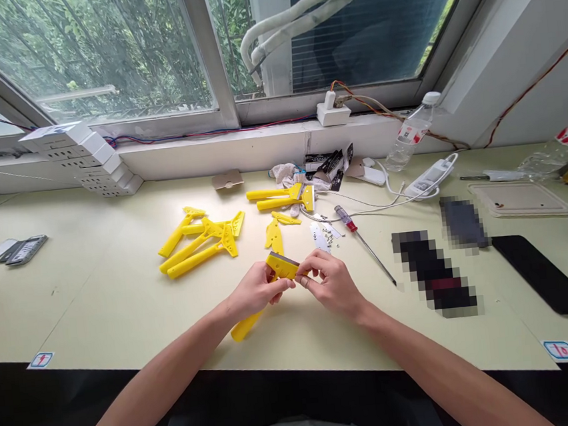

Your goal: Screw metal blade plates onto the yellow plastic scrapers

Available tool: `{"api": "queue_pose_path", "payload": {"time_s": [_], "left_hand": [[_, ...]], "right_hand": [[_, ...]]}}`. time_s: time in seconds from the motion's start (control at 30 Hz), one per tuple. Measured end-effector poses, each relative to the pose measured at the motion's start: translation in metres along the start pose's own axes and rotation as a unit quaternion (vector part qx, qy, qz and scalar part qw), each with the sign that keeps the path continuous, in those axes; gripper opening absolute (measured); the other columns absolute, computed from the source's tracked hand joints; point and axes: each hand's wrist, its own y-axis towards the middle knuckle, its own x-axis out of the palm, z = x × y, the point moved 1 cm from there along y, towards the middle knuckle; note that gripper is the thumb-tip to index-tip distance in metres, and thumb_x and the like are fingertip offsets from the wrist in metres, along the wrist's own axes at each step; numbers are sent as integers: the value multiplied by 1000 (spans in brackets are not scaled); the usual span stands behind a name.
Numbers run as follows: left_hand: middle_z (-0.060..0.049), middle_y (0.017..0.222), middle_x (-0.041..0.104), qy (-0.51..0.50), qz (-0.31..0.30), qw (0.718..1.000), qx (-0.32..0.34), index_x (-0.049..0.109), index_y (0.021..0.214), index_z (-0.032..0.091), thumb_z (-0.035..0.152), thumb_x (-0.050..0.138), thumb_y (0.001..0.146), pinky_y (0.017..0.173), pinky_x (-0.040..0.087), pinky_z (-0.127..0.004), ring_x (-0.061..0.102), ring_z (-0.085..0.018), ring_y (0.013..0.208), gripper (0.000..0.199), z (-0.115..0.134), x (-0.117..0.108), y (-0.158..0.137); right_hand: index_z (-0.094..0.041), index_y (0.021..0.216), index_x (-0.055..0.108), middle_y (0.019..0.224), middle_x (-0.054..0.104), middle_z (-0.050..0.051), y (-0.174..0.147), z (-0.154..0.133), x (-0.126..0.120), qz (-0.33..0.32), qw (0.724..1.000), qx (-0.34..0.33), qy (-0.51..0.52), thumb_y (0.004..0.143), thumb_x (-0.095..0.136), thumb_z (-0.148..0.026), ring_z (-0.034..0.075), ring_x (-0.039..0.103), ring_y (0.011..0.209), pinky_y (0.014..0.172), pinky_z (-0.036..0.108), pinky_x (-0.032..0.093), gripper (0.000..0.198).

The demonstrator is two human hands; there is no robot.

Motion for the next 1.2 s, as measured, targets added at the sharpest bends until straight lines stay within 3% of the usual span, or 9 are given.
{"api": "queue_pose_path", "payload": {"time_s": [0.33, 0.6, 0.73, 0.8, 0.87, 0.97, 1.07, 1.13, 1.2], "left_hand": [[3, 60, 55, -16, -24, 999, -19, 72, 91, 14, 36, 75, 88, 53, 37, -25, 47, -10, 53, 22, -5, 2, 0], [-4, 87, 69, -159, -7, 985, -66, 75, 93, 12, 33, 84, 78, 51, 37, -23, 49, -6, 54, 27, -11, -2, 9], [-6, 95, 72, -221, 39, 970, -96, 73, 94, 12, 27, 86, 77, 53, 40, -22, 49, -4, 55, 26, -12, -7, 11], [-5, 96, 71, -238, 60, 964, -104, 72, 95, 12, 25, 86, 77, 55, 44, -21, 51, -4, 57, 26, -12, -9, 11], [-5, 97, 71, -248, 69, 961, -103, 71, 96, 12, 23, 86, 78, 55, 44, -21, 53, -4, 57, 26, -13, -9, 11], [-6, 99, 72, -254, 68, 960, -98, 71, 98, 12, 23, 84, 80, 53, 44, -20, 54, -4, 57, 24, -15, -8, 12], [-8, 102, 73, -262, 71, 958, -94, 71, 103, 12, 23, 83, 81, 53, 45, -20, 55, -4, 57, 27, -19, -8, 14], [-9, 103, 74, -266, 73, 956, -95, 71, 107, 13, 23, 83, 81, 52, 44, -19, 55, -5, 56, 31, -21, -8, 14], [-9, 102, 74, -269, 74, 956, -94, 71, 107, 12, 23, 84, 80, 51, 43, -19, 54, -5, 56, 32, -22, -8, 15]], "right_hand": [[-25, 100, 61, 100, 59, 1, 4, 10, -1, -55, 985, 123, 111, 86, 77, -29, 18, 54, 85, 75, 33, 46, 22], [-25, 107, 62, 102, 62, 3, 9, 24, -9, -11, 989, 107, 103, 86, 82, -46, 21, 59, 93, 81, 34, 52, 36], [-24, 112, 64, 101, 66, 6, 21, 50, -51, 95, 986, 111, -77, 93, 71, -47, 22, 60, 85, 75, 35, 49, 31], [-23, 117, 65, 115, 69, 12, 24, 67, -75, 149, 946, 139, -251, 91, 69, -45, 27, 62, 93, 77, 38, 46, 34], [-23, 124, 66, 113, 72, 13, 26, 84, -94, 123, 917, 220, -309, 90, 70, -48, 29, 63, 90, 73, 38, 44, 43], [-21, 116, 71, 93, 74, 9, 26, 97, -108, 57, 922, 272, -269, 88, 69, -39, 27, 65, 85, 74, 38, 44, 33], [-20, 108, 74, 87, 72, 6, 28, 95, -115, 66, 945, 267, -178, 87, 67, -36, 22, 63, 76, 68, 35, 44, 27], [-21, 108, 71, 81, 68, 3, 29, 88, -118, 106, 962, 250, -14, 83, 70, -39, 17, 54, 60, 57, 32, 38, 31], [-23, 109, 66, 76, 63, -1, 29, 77, -122, 146, 950, 211, 175, 77, 73, -37, 13, 42, 50, 50, 30, 31, 35]]}}
